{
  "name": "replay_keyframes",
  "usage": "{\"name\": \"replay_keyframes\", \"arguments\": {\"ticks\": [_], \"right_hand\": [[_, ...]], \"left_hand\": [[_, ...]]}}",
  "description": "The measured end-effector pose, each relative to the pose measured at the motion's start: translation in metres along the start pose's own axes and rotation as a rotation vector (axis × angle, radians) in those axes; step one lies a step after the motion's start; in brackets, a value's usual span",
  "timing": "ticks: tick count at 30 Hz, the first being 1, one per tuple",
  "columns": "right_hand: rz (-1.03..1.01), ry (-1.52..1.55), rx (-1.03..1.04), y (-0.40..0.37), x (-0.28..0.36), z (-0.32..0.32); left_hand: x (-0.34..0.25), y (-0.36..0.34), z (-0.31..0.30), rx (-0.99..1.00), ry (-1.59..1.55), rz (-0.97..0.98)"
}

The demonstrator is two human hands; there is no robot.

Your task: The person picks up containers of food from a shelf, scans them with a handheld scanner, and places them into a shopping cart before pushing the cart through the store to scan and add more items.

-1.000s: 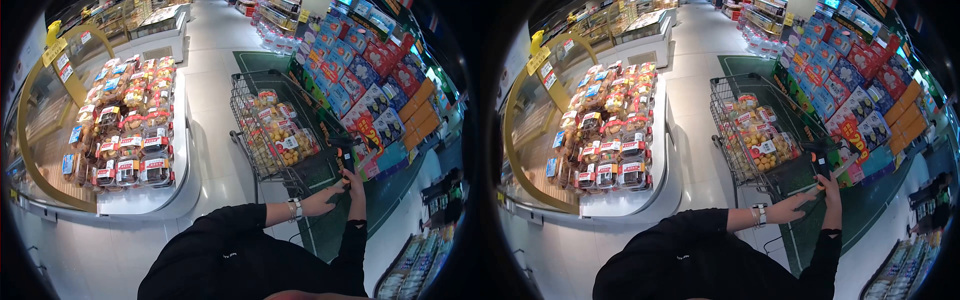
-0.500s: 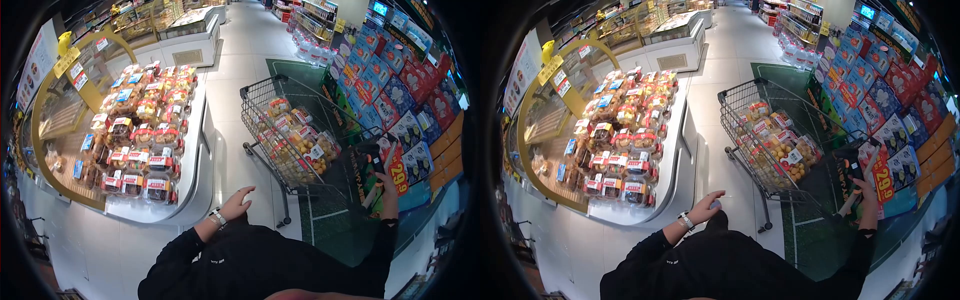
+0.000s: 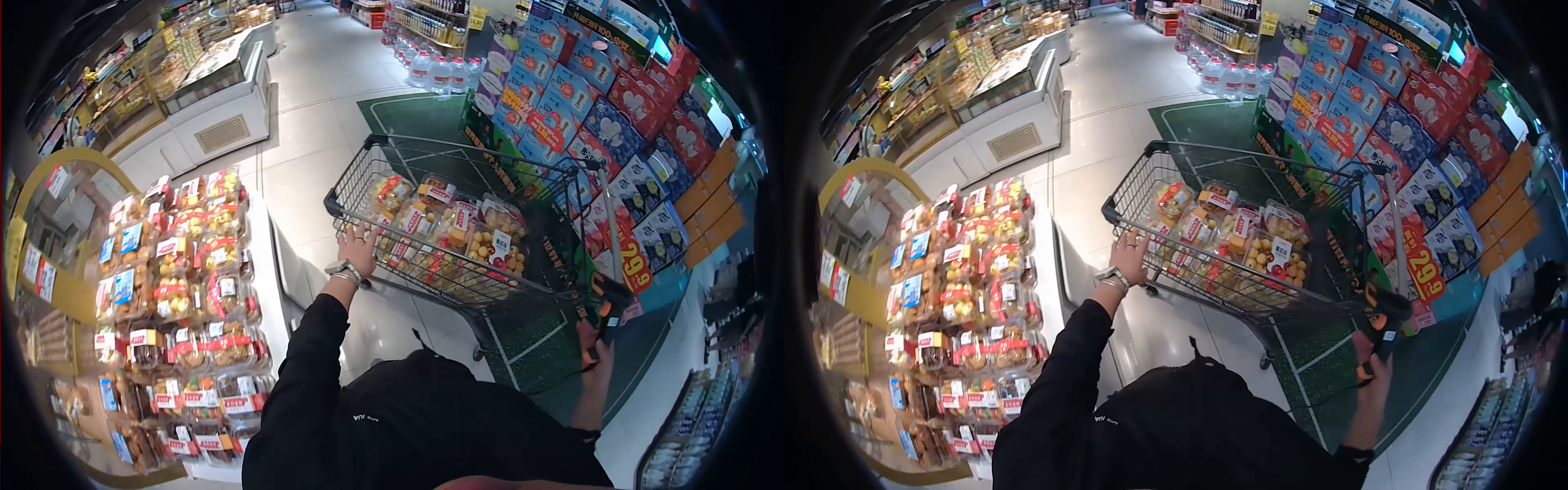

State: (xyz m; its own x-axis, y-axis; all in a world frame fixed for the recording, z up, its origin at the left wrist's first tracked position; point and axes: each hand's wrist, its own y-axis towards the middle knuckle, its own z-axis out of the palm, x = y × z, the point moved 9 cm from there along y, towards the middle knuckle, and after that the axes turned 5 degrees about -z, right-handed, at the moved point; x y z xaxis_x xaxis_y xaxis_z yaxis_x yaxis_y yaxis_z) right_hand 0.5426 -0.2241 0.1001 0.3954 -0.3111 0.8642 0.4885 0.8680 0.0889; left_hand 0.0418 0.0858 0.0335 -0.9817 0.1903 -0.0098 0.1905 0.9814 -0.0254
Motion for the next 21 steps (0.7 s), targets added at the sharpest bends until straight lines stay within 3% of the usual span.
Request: {"name": "replay_keyframes", "arguments": {"ticks": [6, 10, 14, 16, 19, 21], "right_hand": [[-0.02, -0.47, -0.118, 0.089, -0.063, 0.126], [0.073, -0.563, 0.053, 0.198, -0.135, 0.192], [0.306, -0.778, 0.142, 0.302, -0.212, 0.199], [0.244, -1.025, 0.298, 0.346, -0.231, 0.204], [0.46, -1.187, 0.515, 0.382, -0.234, 0.241], [0.571, -1.071, 0.484, 0.39, -0.257, 0.228]], "left_hand": [[0.035, 0.134, 0.014, 0.09, 0.14, -0.001], [0.061, 0.18, 0.031, 0.231, -0.045, -0.061], [0.072, 0.215, 0.021, 0.205, -0.113, -0.024], [0.068, 0.228, 0.013, 0.252, -0.224, -0.045], [0.062, 0.252, 0.017, 0.304, -0.306, -0.081], [0.064, 0.256, 0.026, 0.301, -0.348, -0.077]]}}
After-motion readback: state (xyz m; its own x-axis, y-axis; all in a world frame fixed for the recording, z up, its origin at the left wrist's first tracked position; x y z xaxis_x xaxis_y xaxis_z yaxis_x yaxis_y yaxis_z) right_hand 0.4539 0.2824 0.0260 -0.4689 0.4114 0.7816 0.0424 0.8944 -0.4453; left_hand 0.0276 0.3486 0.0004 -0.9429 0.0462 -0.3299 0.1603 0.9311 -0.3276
